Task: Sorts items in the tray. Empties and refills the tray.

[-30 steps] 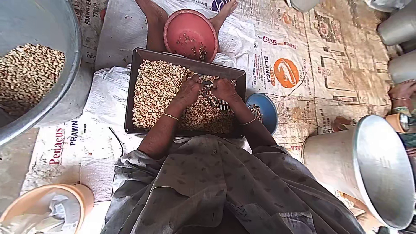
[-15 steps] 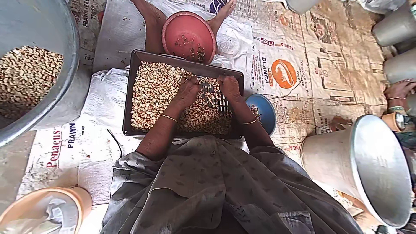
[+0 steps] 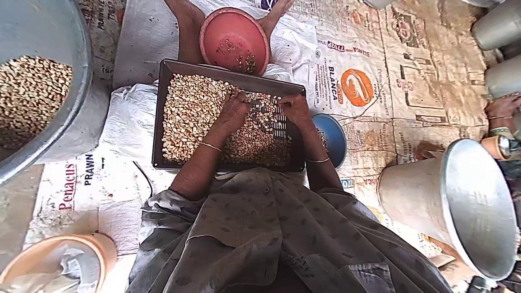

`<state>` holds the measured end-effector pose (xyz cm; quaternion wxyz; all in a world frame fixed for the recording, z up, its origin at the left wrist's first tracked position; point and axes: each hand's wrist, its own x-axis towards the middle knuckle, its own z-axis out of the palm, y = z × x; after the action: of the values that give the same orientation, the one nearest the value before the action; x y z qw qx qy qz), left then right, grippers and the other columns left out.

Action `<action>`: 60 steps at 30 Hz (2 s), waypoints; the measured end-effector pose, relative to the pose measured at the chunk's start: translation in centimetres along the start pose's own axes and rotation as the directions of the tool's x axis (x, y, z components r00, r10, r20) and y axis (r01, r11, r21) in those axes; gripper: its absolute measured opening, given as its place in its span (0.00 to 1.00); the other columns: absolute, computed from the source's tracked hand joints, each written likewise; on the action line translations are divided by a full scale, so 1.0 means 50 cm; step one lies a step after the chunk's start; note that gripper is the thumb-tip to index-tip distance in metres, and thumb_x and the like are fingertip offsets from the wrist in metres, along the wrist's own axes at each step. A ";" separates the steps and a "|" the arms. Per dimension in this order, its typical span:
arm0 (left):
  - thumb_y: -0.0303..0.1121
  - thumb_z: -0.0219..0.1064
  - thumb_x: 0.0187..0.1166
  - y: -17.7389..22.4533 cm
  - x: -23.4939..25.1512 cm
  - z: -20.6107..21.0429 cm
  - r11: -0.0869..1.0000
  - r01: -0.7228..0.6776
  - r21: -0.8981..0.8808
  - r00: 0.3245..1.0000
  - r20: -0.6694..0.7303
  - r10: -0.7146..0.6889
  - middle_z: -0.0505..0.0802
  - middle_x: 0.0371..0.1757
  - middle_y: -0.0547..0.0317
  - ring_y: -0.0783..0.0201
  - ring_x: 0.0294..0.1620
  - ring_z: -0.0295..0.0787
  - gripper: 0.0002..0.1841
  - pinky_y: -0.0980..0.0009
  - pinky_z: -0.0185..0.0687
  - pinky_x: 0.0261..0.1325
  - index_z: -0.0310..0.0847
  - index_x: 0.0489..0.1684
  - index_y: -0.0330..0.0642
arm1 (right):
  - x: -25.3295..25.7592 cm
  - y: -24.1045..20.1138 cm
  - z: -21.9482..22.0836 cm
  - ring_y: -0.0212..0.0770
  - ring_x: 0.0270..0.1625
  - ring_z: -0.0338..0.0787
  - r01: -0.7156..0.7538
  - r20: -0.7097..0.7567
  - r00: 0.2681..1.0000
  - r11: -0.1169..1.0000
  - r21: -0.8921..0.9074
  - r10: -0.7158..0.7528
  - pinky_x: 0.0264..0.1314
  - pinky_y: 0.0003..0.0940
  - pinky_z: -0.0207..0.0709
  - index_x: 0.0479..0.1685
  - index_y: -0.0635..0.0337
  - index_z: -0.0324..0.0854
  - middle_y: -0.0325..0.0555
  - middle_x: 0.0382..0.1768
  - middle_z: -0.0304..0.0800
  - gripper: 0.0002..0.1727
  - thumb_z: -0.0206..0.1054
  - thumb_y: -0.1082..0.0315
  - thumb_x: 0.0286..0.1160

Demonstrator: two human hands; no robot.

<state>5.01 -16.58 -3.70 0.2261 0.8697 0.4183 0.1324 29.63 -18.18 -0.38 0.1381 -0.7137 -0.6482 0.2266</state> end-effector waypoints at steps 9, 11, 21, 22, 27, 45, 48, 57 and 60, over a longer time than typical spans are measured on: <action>0.19 0.61 0.78 -0.002 -0.001 0.002 1.000 -0.001 -0.027 1.000 -0.012 0.000 0.84 0.66 0.33 0.31 0.74 0.75 0.13 0.30 0.61 0.77 0.90 0.52 0.34 | 0.025 -0.034 -0.053 0.41 0.40 0.96 0.180 -0.187 0.977 0.878 0.443 -0.106 0.47 0.37 0.93 0.65 0.76 0.78 0.55 0.50 0.91 0.17 0.62 0.76 0.81; 0.19 0.61 0.79 -0.005 -0.002 0.001 0.999 -0.012 -0.041 1.000 -0.025 0.011 0.84 0.66 0.32 0.30 0.75 0.74 0.12 0.29 0.61 0.78 0.90 0.52 0.34 | 0.041 -0.056 -0.080 0.45 0.47 0.96 0.240 -0.288 0.955 0.747 0.621 -0.068 0.47 0.39 0.95 0.76 0.74 0.68 0.55 0.56 0.88 0.22 0.58 0.72 0.87; 0.22 0.57 0.83 0.002 -0.007 -0.002 0.997 -0.054 -0.046 0.992 -0.116 0.049 0.84 0.64 0.34 0.32 0.74 0.75 0.13 0.30 0.61 0.76 0.89 0.50 0.31 | -0.202 -0.059 0.100 0.32 0.35 0.86 0.223 0.569 0.673 0.863 0.453 -0.473 0.43 0.32 0.79 0.46 0.65 0.90 0.46 0.35 0.91 0.10 0.64 0.69 0.83; 0.23 0.56 0.83 0.009 -0.009 -0.001 0.994 -0.081 -0.068 0.988 -0.140 0.071 0.85 0.64 0.35 0.33 0.73 0.76 0.13 0.30 0.61 0.75 0.89 0.50 0.32 | -0.208 -0.043 0.093 0.32 0.32 0.82 0.229 0.534 0.713 0.871 0.436 -0.454 0.38 0.32 0.76 0.43 0.65 0.88 0.45 0.31 0.87 0.10 0.63 0.69 0.83; 0.25 0.55 0.86 0.058 0.000 0.042 0.956 -0.223 -0.191 0.974 -0.069 0.214 0.87 0.62 0.37 0.36 0.70 0.80 0.14 0.33 0.63 0.75 0.90 0.50 0.33 | -0.229 0.015 0.028 0.50 0.47 0.93 0.301 0.336 0.869 0.927 0.223 -0.363 0.57 0.51 0.82 0.48 0.70 0.89 0.59 0.43 0.93 0.11 0.61 0.74 0.82; 0.24 0.58 0.85 0.159 0.065 0.107 0.995 0.008 0.104 0.982 0.185 -0.027 0.79 0.75 0.27 0.30 0.70 0.82 0.17 0.38 0.75 0.72 0.76 0.69 0.23 | -0.326 0.094 0.002 0.38 0.39 0.96 0.224 -0.127 0.974 0.869 0.441 -0.186 0.48 0.36 0.93 0.52 0.71 0.86 0.53 0.43 0.94 0.11 0.60 0.74 0.84; 0.21 0.56 0.85 0.158 0.057 0.113 0.986 -0.010 0.164 0.985 0.173 -0.019 0.77 0.77 0.25 0.27 0.72 0.79 0.19 0.37 0.72 0.74 0.73 0.72 0.23 | -0.316 0.093 0.006 0.38 0.37 0.96 0.244 -0.125 0.970 0.871 0.427 -0.210 0.46 0.36 0.92 0.52 0.72 0.86 0.53 0.40 0.94 0.12 0.60 0.74 0.84; 0.31 0.56 0.90 0.099 0.046 0.052 0.976 0.124 -0.179 0.985 0.141 -0.099 0.89 0.59 0.31 0.35 0.68 0.85 0.16 0.42 0.73 0.75 0.84 0.55 0.25 | -0.281 0.060 0.030 0.42 0.37 0.94 0.250 -0.066 0.968 0.923 0.294 -0.241 0.46 0.39 0.89 0.50 0.68 0.88 0.53 0.38 0.94 0.10 0.62 0.73 0.83; 0.28 0.54 0.89 0.092 0.047 0.028 0.968 0.136 -0.209 0.972 0.216 -0.090 0.89 0.59 0.28 0.33 0.68 0.84 0.16 0.41 0.70 0.77 0.83 0.54 0.21 | -0.274 0.054 0.035 0.45 0.38 0.93 0.262 -0.054 0.965 0.934 0.243 -0.257 0.48 0.42 0.87 0.50 0.69 0.88 0.56 0.39 0.93 0.10 0.63 0.74 0.82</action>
<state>10.10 -17.66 -2.50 0.3711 0.8225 0.4245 0.0750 30.30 -32.23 -1.24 0.2617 -0.6013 -0.7018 0.2781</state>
